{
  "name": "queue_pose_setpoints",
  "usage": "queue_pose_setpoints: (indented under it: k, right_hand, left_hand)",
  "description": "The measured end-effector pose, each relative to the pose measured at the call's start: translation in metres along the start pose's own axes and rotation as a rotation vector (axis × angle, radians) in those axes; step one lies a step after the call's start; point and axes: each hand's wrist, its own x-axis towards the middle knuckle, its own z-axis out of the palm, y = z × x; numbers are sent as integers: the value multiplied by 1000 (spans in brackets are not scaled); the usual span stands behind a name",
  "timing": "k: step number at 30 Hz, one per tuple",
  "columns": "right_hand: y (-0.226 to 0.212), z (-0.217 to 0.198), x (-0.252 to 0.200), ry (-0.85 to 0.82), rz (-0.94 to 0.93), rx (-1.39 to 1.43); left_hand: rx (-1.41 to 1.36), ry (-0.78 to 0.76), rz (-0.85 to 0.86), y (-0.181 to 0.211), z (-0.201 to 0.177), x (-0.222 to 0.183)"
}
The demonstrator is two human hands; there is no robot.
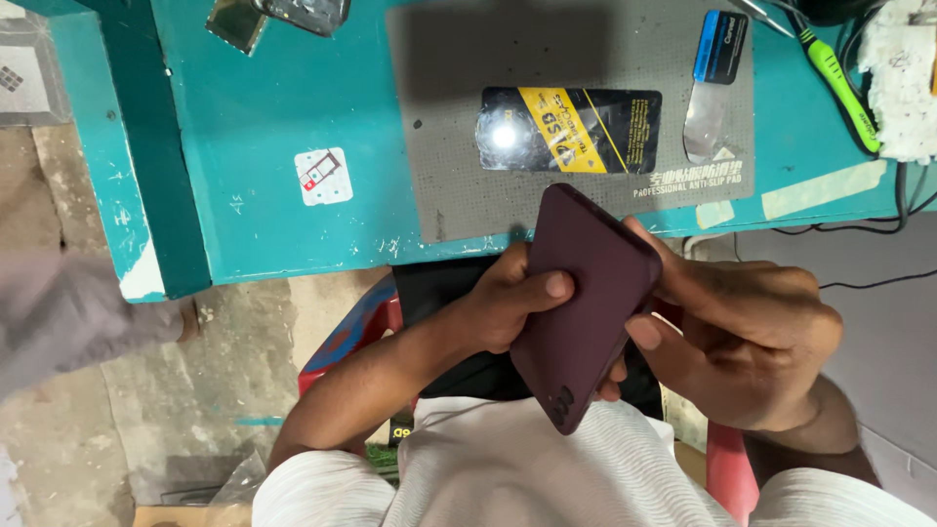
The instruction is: The person applies a screen protector to a purple smartphone. They use a metal tool to align the edges, a plastic card to smooth the surface, and a yellow squeegee to press the protector firmly onto the screen.
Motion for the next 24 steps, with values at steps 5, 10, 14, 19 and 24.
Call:
queue_pose_setpoints:
  k: [5, 10, 14, 19, 24]
  right_hand:
    - [2, 0, 0, -10, -6, 6]
    - [5, -1, -1, -25, 6, 18]
    - [-2, -1, 3, -37, 24, 62]
    - [-5, 0, 8, -14, 3, 77]
    - [-5, 0, 2, 11, 86, 67]
  left_hand:
    - [15, -6, 5, 1, 1, -2]
    - [69, -29, 44, 0, -3, 0]
    - [38, -25, 26, 0, -2, -1]
    - [1, -24, 13, 3, 3, -1]
    - [59, 2, 15, 6, 5, -2]
